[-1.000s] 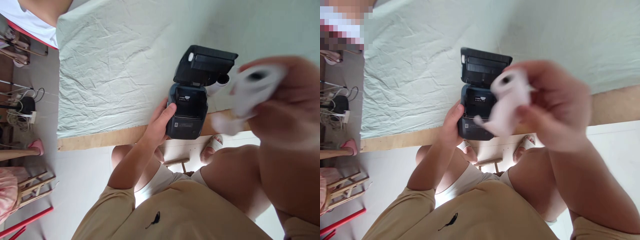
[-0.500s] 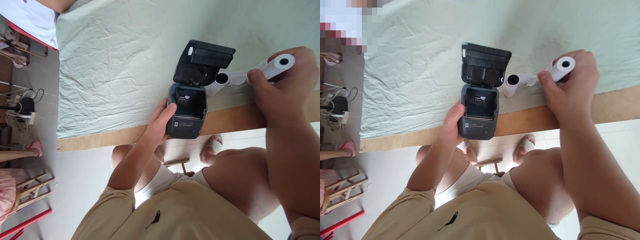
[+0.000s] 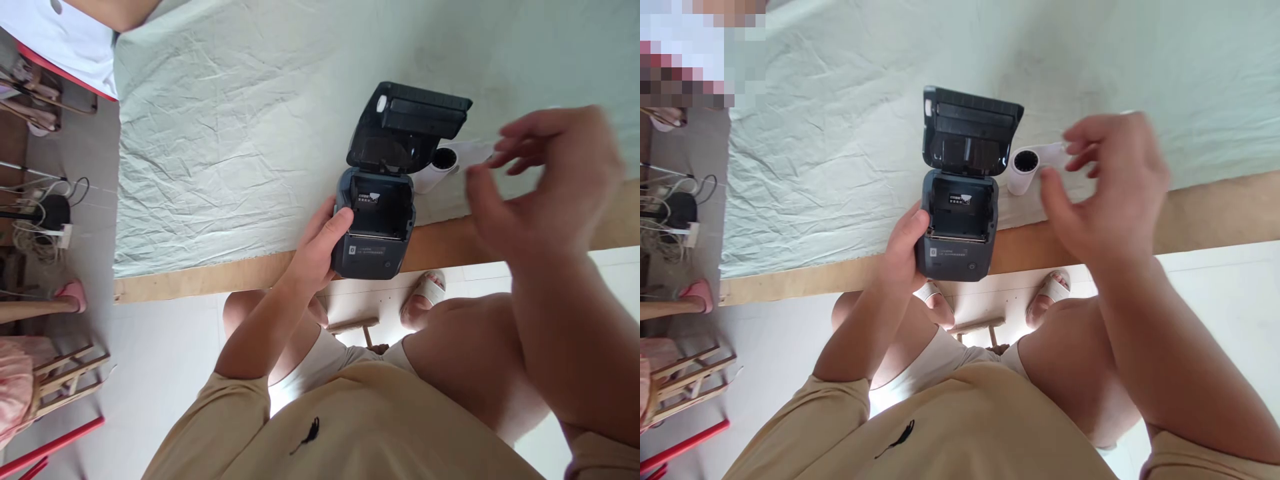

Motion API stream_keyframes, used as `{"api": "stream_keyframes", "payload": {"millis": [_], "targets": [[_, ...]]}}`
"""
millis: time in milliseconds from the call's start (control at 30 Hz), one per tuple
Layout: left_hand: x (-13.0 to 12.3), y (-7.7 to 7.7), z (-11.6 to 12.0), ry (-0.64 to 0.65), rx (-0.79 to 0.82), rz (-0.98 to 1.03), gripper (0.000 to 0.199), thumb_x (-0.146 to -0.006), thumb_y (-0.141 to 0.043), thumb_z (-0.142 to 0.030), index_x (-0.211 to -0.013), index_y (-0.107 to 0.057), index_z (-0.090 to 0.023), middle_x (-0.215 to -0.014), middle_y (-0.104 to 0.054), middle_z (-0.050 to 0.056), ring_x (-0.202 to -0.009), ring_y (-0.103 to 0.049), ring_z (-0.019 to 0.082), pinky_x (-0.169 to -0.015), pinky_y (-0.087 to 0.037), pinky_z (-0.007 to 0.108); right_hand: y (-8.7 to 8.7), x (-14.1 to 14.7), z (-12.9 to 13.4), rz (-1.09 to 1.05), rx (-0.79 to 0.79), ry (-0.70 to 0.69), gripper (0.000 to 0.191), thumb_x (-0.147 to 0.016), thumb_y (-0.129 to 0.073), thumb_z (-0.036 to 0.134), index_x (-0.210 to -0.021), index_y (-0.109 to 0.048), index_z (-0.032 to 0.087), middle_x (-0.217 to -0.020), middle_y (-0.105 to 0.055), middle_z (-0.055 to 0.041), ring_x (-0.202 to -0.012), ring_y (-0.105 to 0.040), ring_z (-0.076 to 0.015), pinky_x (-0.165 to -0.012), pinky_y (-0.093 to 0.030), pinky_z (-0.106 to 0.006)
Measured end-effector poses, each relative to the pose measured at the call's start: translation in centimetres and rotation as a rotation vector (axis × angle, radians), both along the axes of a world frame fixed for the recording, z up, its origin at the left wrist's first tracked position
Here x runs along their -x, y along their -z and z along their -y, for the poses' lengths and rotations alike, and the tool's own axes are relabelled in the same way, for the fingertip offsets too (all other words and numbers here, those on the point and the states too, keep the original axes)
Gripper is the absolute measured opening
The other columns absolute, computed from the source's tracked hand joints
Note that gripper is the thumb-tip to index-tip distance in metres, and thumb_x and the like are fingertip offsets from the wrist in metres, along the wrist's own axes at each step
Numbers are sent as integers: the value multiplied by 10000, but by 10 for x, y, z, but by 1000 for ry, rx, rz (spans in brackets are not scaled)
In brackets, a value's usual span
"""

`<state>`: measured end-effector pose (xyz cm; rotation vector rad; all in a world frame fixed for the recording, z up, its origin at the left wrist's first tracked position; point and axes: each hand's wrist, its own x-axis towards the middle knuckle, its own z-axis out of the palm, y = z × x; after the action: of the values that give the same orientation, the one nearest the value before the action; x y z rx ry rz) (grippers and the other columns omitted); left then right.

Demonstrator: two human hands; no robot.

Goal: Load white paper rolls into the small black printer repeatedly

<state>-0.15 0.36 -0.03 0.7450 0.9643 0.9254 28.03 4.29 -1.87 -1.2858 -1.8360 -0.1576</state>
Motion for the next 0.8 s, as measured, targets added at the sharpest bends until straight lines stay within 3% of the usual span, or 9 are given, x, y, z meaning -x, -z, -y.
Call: {"api": "stream_keyframes", "payload": {"millis": [167,300,400,533,667,800], "targets": [[-1,-4,0,-7,15,-21,685,-854,-850,-790,-1269,-766,-252,-1038,-871,63,-952,-865,318,-588,-600,350,8,25,-9,75,209,-55,462,-919,-759,390,-1340,-599,285,-1300,-697,-98,-1026,-771,-285,-751,-666,-477],[-1,-2,-1,-11,10,-11,694,-845,-855,-794,-1267,-770,-249,-1019,-867,66,-921,-862,316,-569,-581,345,11,22,-15,17,318,-149,501,-883,-704,239,-1355,-544,295,-1177,-748,-55,-901,-742,-247,-818,-658,-472],[0,0,-1,3,14,-4,710,-857,-844,-794,-1308,-756,-253,-1063,-875,72,-988,-866,330,-609,-607,355,7,22,-10,54,307,-200,467,-847,-629,196,-1300,-568,295,-1069,-756,-29,-763,-675,-214,-743,-624,-420],[0,1,0,4,3,10,693,-875,-839,-781,-1309,-749,-248,-1070,-871,74,-984,-871,326,-645,-639,373,7,23,-7,54,253,-142,391,-886,-723,292,-1271,-659,286,-1139,-746,-67,-940,-722,-249,-818,-636,-437],[0,0,0,-5,-5,6,639,-892,-838,-758,-1264,-764,-245,-1042,-868,70,-964,-874,323,-603,-628,359,9,18,-8,-1,312,-177,414,-921,-711,244,-1330,-664,291,-1122,-749,-60,-847,-677,-220,-864,-628,-469],[0,-2,0,-7,3,-15,677,-876,-835,-784,-1285,-767,-249,-1069,-870,67,-1027,-872,340,-565,-602,343,9,17,-8,36,308,-178,417,-901,-751,284,-1314,-692,289,-1162,-739,-83,-977,-725,-262,-863,-645,-467]]}}
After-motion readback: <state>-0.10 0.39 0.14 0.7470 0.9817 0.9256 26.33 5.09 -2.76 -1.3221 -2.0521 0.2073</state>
